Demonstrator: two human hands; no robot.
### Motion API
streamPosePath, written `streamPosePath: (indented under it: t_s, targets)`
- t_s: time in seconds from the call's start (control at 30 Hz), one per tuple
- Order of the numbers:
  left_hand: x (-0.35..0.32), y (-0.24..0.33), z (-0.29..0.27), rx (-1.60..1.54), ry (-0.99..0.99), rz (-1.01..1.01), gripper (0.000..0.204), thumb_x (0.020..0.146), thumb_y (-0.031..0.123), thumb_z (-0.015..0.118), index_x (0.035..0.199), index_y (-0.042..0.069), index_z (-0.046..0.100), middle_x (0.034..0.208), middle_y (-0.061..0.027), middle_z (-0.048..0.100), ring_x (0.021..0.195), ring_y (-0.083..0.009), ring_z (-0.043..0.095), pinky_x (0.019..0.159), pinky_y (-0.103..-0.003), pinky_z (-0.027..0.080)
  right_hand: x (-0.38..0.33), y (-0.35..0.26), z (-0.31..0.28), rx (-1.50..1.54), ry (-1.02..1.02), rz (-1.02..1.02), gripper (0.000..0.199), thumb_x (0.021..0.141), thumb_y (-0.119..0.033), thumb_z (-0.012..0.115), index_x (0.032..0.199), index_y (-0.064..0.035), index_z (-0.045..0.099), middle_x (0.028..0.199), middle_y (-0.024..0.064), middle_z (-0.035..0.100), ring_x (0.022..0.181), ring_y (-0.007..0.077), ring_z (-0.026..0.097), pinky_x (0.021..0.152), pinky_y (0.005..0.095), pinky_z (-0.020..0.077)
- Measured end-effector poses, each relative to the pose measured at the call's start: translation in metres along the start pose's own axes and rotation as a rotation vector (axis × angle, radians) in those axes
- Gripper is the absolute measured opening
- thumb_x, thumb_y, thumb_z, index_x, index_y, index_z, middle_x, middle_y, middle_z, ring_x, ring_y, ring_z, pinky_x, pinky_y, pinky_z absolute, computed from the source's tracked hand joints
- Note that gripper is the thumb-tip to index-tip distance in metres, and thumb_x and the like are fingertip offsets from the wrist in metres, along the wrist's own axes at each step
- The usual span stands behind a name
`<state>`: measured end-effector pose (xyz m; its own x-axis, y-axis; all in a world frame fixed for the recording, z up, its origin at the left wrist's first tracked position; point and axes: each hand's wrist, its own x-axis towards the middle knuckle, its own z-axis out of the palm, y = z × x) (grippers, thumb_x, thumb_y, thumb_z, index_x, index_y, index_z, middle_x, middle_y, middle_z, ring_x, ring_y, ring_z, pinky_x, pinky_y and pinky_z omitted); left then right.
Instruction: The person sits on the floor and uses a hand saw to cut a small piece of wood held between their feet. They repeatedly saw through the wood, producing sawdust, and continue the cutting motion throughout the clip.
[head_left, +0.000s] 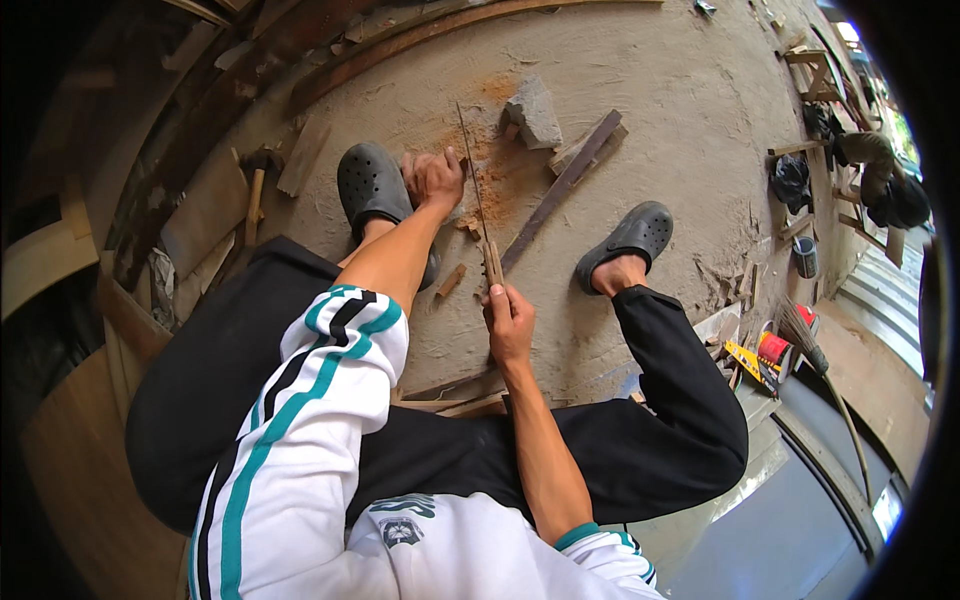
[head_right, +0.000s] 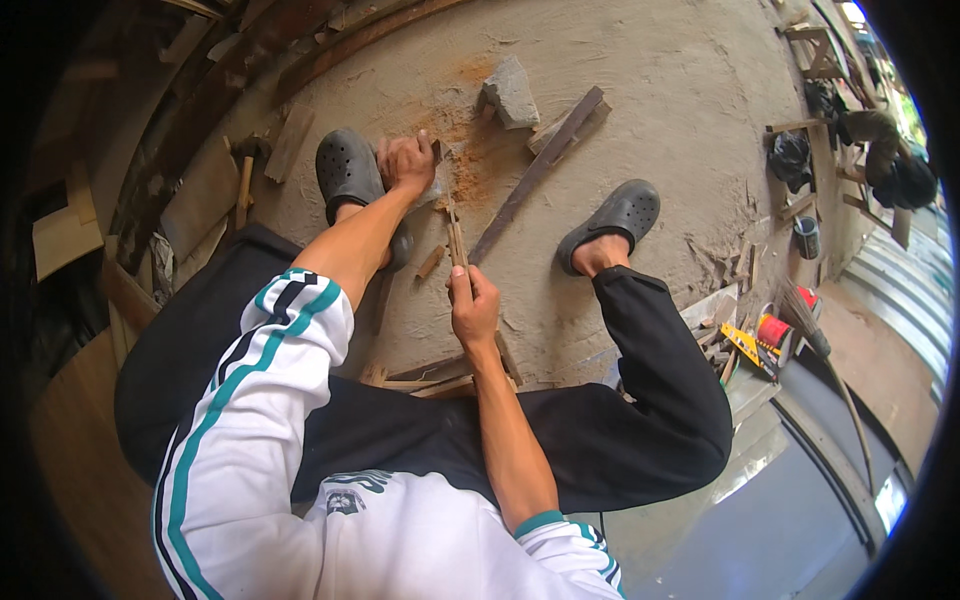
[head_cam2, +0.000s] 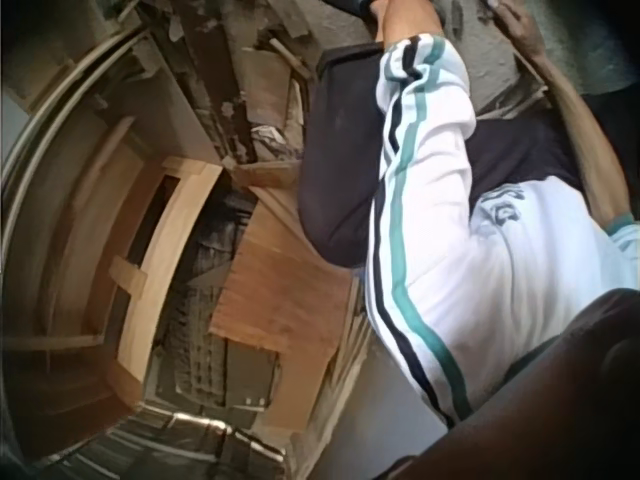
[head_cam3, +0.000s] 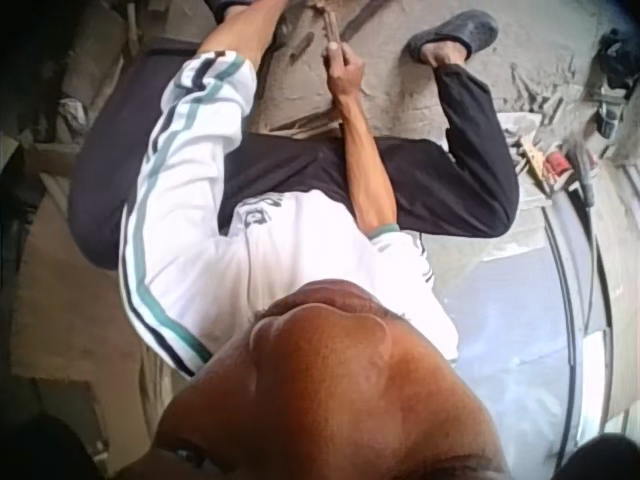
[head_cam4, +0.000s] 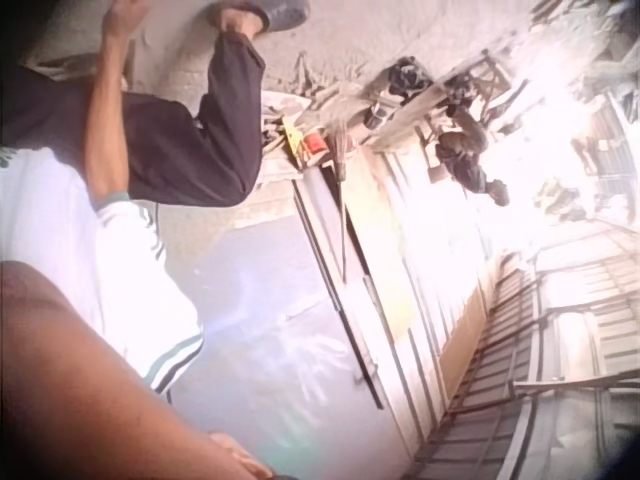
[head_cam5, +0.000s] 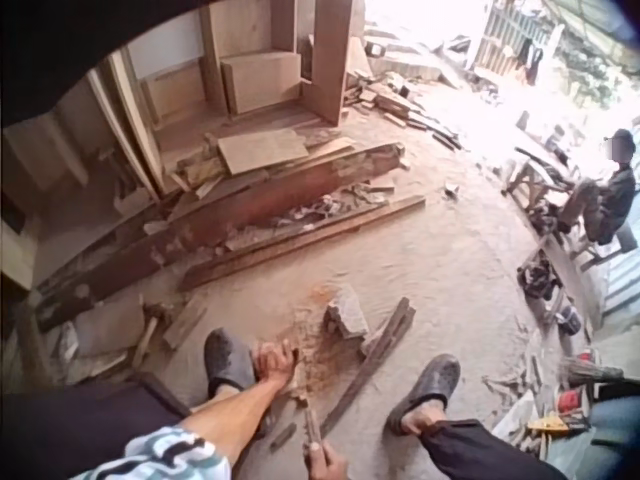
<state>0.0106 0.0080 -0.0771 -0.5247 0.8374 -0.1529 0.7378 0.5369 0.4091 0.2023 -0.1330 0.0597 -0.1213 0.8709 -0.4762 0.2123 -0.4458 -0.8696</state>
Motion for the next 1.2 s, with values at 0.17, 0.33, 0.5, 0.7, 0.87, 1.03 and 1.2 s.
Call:
streamPosePath:
  t_s: [0.17, 0.33, 0.5, 0.7, 0.87, 1.03, 1.2]
  targets:
    - [0.002, 0.006, -0.001, 0.053, -0.022, -0.056, 0.062, 0.103, 0.039, 0.029, 0.082, 0.001, 0.073, 0.087, -0.0185, 0.070, 0.097, -0.0344, 0.062, 0.112, -0.048, 0.027, 0.002, -0.003, 0.010, -0.072, 0.005, 0.014, 0.040, 0.099, -0.030, 0.052, 0.072, -0.0006, 0.057, 0.054, 0.0024, 0.047, 0.052, 0.0102, 0.043, 0.049, 0.0295, 0.0327]
    - [0.002, 0.012, -0.003, 0.002, -0.074, -0.094, 0.064, 0.102, 0.040, 0.029, 0.080, 0.000, 0.073, 0.085, -0.0204, 0.071, 0.095, -0.0348, 0.064, 0.112, -0.048, 0.027, 0.001, -0.011, 0.011, -0.022, 0.021, 0.072, 0.040, 0.099, -0.029, 0.052, 0.072, -0.0003, 0.056, 0.054, 0.0029, 0.047, 0.052, 0.0109, 0.043, 0.049, 0.0303, 0.0331]
    - [0.028, 0.003, 0.004, -0.094, -0.147, -0.371, 0.069, 0.100, 0.050, 0.031, 0.079, 0.000, 0.074, 0.088, -0.0235, 0.071, 0.093, -0.0391, 0.066, 0.105, -0.048, 0.033, -0.015, -0.027, 0.015, -0.097, 0.018, 0.085, 0.040, 0.099, -0.028, 0.052, 0.072, 0.0009, 0.057, 0.054, 0.0050, 0.049, 0.053, 0.0119, 0.045, 0.050, 0.0310, 0.0344]
    - [0.029, -0.002, 0.010, -0.163, -0.126, -0.342, 0.066, 0.096, 0.051, 0.037, 0.081, -0.002, 0.073, 0.089, -0.0258, 0.069, 0.092, -0.0417, 0.067, 0.092, -0.049, 0.041, -0.027, -0.048, 0.022, -0.101, 0.100, 0.145, 0.040, 0.099, -0.028, 0.051, 0.073, 0.0014, 0.059, 0.052, 0.0045, 0.048, 0.050, 0.0116, 0.045, 0.049, 0.0311, 0.0341]
    - [0.028, 0.008, -0.001, -0.071, -0.189, -0.299, 0.063, 0.095, 0.049, 0.038, 0.080, -0.001, 0.074, 0.088, -0.0256, 0.069, 0.090, -0.0436, 0.066, 0.091, -0.048, 0.044, -0.026, -0.053, 0.013, -0.122, 0.115, 0.160, 0.040, 0.100, -0.028, 0.050, 0.073, 0.0010, 0.059, 0.052, 0.0043, 0.047, 0.049, 0.0120, 0.043, 0.048, 0.0317, 0.0324]
    - [0.025, 0.009, 0.001, -0.105, -0.131, -0.363, 0.061, 0.095, 0.048, 0.040, 0.080, 0.001, 0.074, 0.086, -0.0242, 0.070, 0.090, -0.0438, 0.066, 0.090, -0.049, 0.044, -0.027, -0.054, 0.014, -0.130, 0.113, 0.156, 0.040, 0.099, -0.027, 0.050, 0.073, 0.0011, 0.059, 0.052, 0.0062, 0.048, 0.049, 0.0130, 0.043, 0.049, 0.0320, 0.0328]
    - [0.027, 0.013, 0.001, -0.121, -0.107, -0.410, 0.062, 0.093, 0.050, 0.041, 0.078, 0.000, 0.074, 0.085, -0.0239, 0.070, 0.090, -0.0443, 0.066, 0.089, -0.049, 0.045, -0.038, -0.050, 0.017, -0.134, 0.122, 0.141, 0.039, 0.099, -0.026, 0.050, 0.074, 0.0012, 0.060, 0.053, 0.0060, 0.047, 0.051, 0.0127, 0.044, 0.050, 0.0320, 0.0334]
